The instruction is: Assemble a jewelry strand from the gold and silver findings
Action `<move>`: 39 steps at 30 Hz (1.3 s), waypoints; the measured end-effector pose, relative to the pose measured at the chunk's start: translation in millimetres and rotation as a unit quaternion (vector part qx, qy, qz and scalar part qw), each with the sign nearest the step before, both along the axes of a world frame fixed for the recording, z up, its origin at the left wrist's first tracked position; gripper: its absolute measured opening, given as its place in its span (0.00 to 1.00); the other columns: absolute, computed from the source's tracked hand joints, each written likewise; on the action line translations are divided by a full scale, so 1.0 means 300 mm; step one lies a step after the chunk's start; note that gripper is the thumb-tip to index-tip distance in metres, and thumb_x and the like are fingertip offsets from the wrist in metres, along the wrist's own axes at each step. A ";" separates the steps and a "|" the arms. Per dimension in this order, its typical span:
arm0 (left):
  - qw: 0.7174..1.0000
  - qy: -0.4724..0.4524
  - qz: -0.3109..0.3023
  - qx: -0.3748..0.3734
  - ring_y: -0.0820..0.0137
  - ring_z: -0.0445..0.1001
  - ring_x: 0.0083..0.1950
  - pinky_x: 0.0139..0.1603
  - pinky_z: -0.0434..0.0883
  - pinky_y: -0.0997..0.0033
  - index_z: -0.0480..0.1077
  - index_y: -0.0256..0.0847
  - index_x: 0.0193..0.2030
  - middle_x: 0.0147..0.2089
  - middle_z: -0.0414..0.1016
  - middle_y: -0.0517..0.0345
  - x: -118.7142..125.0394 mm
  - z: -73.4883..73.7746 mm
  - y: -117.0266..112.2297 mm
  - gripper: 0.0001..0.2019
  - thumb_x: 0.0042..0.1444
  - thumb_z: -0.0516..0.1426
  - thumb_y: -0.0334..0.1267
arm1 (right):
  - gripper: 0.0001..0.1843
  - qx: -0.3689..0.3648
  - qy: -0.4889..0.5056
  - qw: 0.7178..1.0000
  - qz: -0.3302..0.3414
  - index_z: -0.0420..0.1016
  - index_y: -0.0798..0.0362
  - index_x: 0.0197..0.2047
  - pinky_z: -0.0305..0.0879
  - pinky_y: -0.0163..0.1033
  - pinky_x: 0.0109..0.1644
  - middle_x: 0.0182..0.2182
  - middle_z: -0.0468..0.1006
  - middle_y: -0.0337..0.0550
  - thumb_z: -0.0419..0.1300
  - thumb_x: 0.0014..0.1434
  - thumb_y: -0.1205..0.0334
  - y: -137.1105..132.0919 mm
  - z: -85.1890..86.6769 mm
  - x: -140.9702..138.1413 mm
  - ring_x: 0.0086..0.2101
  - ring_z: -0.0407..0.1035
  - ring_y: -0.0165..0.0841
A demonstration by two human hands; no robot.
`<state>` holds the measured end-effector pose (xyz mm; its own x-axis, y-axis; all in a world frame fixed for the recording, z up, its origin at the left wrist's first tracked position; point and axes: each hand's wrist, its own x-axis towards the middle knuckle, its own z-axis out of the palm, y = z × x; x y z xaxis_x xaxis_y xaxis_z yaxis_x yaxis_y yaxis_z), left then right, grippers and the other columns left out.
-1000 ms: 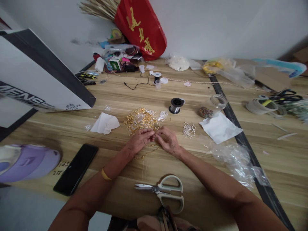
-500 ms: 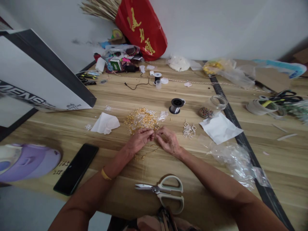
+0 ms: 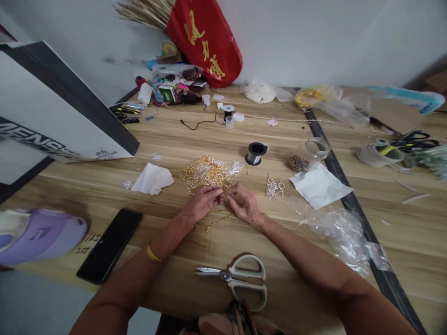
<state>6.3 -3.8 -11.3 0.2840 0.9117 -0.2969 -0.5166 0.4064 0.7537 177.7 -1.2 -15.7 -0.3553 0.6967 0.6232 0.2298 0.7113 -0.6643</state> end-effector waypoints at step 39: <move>1.000 0.001 0.001 -0.007 0.75 0.72 0.28 0.32 0.66 0.74 0.76 0.32 0.29 0.25 0.75 0.57 0.004 0.004 -0.001 0.10 0.39 0.69 0.33 | 0.02 -0.006 -0.010 1.000 0.008 0.69 0.52 0.37 0.67 0.39 0.36 0.30 0.74 0.45 0.56 0.61 0.66 0.001 -0.006 0.000 0.31 0.69 0.34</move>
